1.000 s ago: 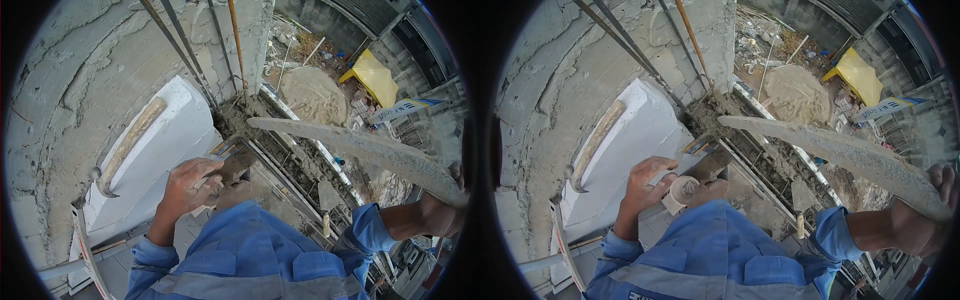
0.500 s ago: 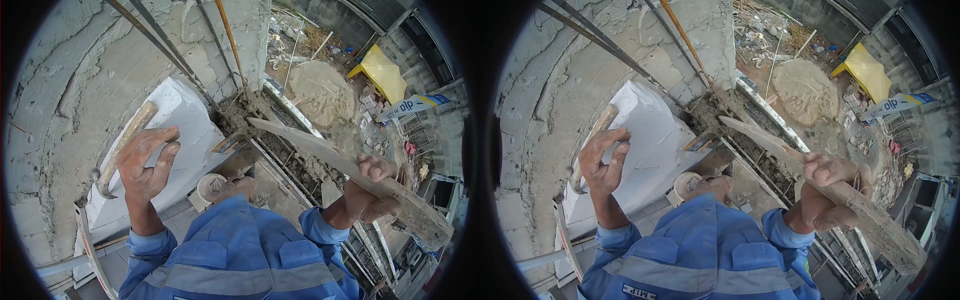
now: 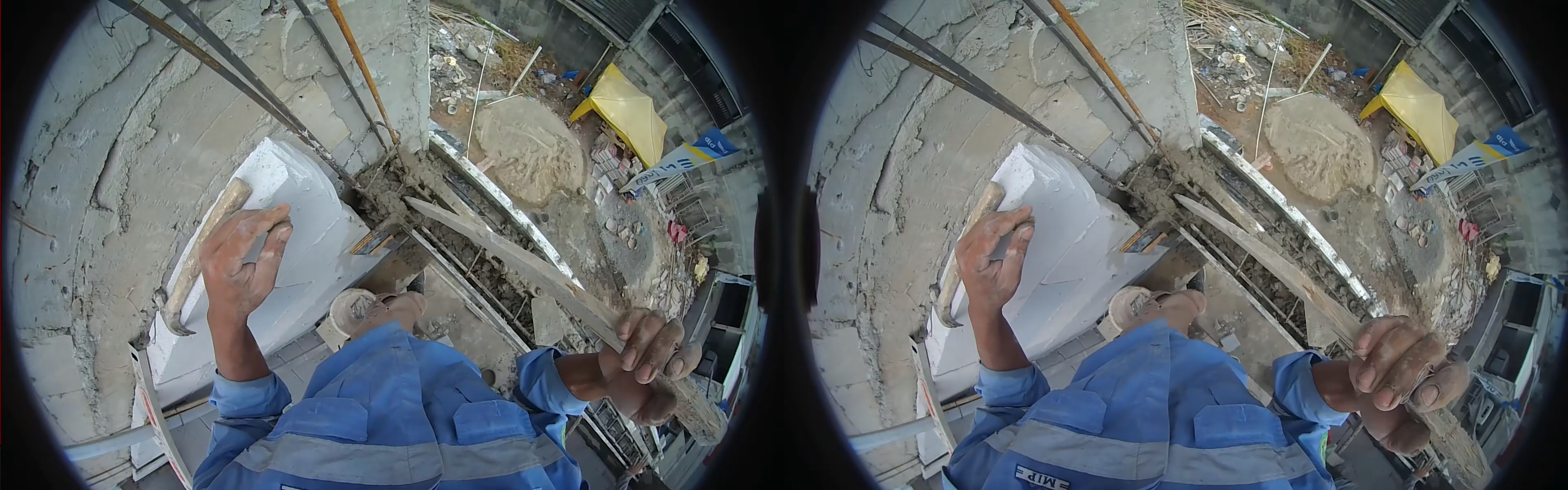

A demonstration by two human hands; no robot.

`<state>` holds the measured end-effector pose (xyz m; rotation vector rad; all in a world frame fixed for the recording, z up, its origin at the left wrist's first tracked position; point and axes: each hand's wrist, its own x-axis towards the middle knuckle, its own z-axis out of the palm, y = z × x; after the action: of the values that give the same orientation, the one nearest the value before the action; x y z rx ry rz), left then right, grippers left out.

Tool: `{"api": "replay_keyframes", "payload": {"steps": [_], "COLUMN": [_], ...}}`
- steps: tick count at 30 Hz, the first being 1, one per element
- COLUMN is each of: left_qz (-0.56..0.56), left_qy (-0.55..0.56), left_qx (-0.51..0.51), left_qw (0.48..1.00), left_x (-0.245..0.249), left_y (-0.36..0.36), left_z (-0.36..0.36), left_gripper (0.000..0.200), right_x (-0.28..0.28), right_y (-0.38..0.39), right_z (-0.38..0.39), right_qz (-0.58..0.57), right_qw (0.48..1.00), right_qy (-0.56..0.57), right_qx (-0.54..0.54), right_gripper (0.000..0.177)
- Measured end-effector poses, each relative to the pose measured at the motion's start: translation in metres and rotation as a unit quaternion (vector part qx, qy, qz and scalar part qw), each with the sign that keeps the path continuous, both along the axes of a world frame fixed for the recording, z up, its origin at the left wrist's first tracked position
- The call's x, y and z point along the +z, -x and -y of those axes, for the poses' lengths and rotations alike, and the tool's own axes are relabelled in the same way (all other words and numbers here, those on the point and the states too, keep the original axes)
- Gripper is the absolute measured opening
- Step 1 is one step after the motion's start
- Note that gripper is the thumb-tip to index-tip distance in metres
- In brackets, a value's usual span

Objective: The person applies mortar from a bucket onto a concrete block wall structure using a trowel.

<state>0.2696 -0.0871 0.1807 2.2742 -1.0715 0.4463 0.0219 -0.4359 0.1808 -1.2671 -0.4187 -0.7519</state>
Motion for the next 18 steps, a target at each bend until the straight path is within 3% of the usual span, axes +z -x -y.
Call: {"api": "replay_keyframes", "payload": {"steps": [3, 7, 12, 16, 18], "left_qz": [0.014, 0.044, 0.056, 0.072, 0.061], "left_qy": [-0.007, -0.023, -0.012, -0.013, -0.020], "left_qx": [-0.001, 0.016, 0.053, 0.067, 0.077], "left_qw": [1.000, 0.999, 0.997, 0.995, 0.995], "left_x": [-0.005, -0.014, -0.017, -0.014, -0.013], "left_y": [-0.007, -0.008, -0.009, -0.005, -0.004], "left_z": [0.003, 0.010, 0.018, 0.021, 0.022], "left_gripper": [0.022, 0.018, 0.013, 0.012, 0.011], "right_x": [0.006, -0.028, 0.006, -0.027, -0.026], "right_y": [0.027, 0.031, 0.070, 0.031, 0.034], "right_z": [0.013, -0.008, 0.019, 0.005, 0.001], "right_qz": [0.072, 0.090, 0.067, 0.065, 0.050], "right_qw": [0.994, 0.982, 0.988, 0.977, 0.991], "right_qy": [-0.056, -0.085, -0.111, -0.146, -0.102], "right_qx": [-0.065, -0.140, -0.089, -0.137, -0.069], "right_gripper": [0.033, 0.035, 0.049, 0.057, 0.057]}}
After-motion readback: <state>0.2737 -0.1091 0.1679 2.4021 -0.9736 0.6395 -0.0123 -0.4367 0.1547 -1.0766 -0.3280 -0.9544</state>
